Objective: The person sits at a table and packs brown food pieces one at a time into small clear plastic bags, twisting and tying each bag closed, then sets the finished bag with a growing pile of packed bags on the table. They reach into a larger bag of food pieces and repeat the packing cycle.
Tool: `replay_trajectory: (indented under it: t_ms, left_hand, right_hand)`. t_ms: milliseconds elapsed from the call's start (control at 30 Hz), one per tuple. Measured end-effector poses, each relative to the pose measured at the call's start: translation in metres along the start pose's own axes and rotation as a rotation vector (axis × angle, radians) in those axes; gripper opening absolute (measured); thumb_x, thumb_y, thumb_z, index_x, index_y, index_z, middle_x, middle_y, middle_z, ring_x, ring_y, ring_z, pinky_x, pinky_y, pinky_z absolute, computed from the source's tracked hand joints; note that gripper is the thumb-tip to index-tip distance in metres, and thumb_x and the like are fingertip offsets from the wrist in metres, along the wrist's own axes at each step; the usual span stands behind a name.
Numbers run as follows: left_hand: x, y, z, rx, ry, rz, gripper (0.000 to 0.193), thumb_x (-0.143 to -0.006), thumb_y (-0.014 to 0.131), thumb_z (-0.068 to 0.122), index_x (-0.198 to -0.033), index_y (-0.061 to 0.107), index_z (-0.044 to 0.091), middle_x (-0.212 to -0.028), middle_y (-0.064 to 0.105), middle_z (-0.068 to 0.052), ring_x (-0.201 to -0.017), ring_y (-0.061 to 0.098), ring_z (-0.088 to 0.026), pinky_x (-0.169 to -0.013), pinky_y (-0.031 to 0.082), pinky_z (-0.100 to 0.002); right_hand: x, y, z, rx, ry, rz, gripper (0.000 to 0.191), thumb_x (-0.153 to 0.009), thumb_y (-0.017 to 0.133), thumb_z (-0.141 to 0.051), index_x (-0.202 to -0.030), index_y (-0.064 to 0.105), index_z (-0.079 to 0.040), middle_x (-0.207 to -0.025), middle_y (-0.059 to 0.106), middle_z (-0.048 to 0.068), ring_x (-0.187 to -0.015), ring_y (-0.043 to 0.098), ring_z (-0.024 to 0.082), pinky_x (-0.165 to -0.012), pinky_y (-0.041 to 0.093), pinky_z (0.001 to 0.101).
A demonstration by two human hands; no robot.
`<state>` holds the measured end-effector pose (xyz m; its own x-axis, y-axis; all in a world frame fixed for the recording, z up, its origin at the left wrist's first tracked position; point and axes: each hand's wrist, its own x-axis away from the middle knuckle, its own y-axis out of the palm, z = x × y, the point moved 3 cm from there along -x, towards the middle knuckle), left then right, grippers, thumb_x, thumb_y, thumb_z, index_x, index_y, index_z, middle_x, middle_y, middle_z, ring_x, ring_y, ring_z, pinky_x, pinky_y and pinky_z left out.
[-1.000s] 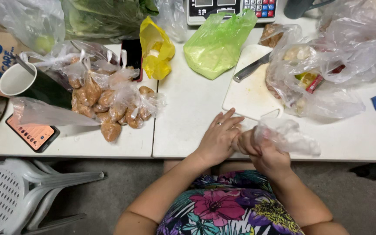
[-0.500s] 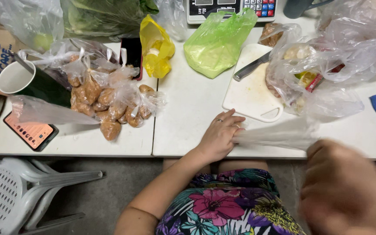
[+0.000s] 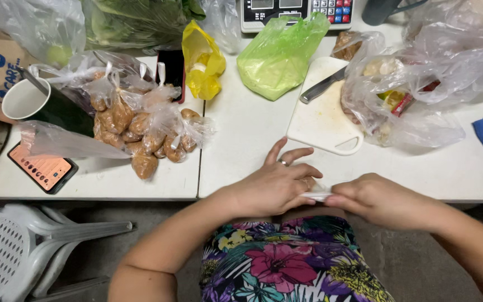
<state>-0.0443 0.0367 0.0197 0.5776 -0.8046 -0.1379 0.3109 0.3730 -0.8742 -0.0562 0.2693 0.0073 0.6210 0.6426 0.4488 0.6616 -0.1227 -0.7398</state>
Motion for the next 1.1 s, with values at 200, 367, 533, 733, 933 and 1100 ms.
replay_trajectory:
  t_ms: [200, 367, 533, 733, 933, 1100]
  left_hand:
    - [0.025, -0.043, 0.005, 0.088, 0.105, 0.227, 0.024, -0.101, 0.064, 0.032, -0.114, 0.074, 0.014, -0.149, 0.055, -0.005, -0.156, 0.027, -0.036, -0.128, 0.004, -0.065]
    - [0.038, -0.068, 0.017, 0.132, 0.052, 0.402, 0.018, -0.100, 0.068, 0.027, -0.113, 0.078, 0.017, -0.148, 0.055, -0.006, -0.154, 0.029, -0.038, -0.129, 0.010, -0.060]
    - [0.039, -0.082, 0.037, 0.149, -0.025, 0.420, 0.014, -0.090, 0.077, 0.026, -0.098, 0.081, 0.015, -0.123, 0.060, -0.006, -0.131, 0.043, -0.033, -0.119, 0.026, -0.049]
    - [-0.010, -0.041, 0.039, 0.885, -0.188, 0.438, 0.017, -0.087, 0.083, 0.026, -0.100, 0.081, 0.016, -0.102, 0.055, -0.002, -0.107, 0.053, -0.019, -0.103, 0.043, -0.033]
    - [-0.001, -0.053, -0.027, 0.231, -0.290, 1.013, 0.013, -0.085, 0.085, 0.020, -0.096, 0.082, 0.014, -0.100, 0.053, -0.001, -0.103, 0.050, -0.019, -0.095, 0.041, -0.031]
    - [0.039, -0.045, -0.055, 0.235, -0.353, 0.962, 0.012, -0.083, 0.088, 0.021, -0.092, 0.083, 0.014, -0.095, 0.053, 0.000, -0.101, 0.049, -0.018, -0.096, 0.038, -0.032]
  right_hand:
    - [0.038, -0.023, 0.020, -0.409, -0.047, 0.080, 0.037, -0.098, 0.053, -0.030, -0.072, 0.059, -0.006, -0.057, 0.053, 0.005, -0.057, 0.049, 0.019, -0.054, 0.046, 0.0354]
    - [0.070, -0.047, 0.012, -0.155, -0.392, 0.279, 0.025, -0.095, 0.056, -0.021, -0.072, 0.056, -0.009, -0.064, 0.055, 0.000, -0.057, 0.060, 0.015, -0.054, 0.047, 0.0296]
    - [0.072, -0.064, 0.003, 0.565, -0.523, 1.112, 0.013, -0.094, 0.065, -0.006, -0.086, 0.055, -0.007, -0.079, 0.055, 0.009, -0.079, 0.054, 0.031, -0.077, 0.042, 0.0448]
    - [-0.057, 0.002, -0.008, -0.558, -0.442, 0.789, 0.045, -0.089, 0.073, -0.017, -0.125, 0.050, -0.004, -0.115, 0.057, 0.008, -0.111, 0.057, 0.022, -0.096, 0.047, 0.0390]
    - [-0.110, 0.096, -0.051, -0.155, -0.883, 0.923, 0.007, -0.105, 0.059, -0.014, -0.099, 0.060, -0.012, -0.091, 0.057, 0.006, -0.085, 0.057, 0.025, -0.078, 0.047, 0.0408]
    - [-0.067, 0.057, -0.014, -1.401, -0.673, 0.642, 0.015, -0.104, 0.060, -0.016, -0.093, 0.061, -0.005, -0.076, 0.055, 0.004, -0.070, 0.049, 0.017, -0.069, 0.042, 0.0348]
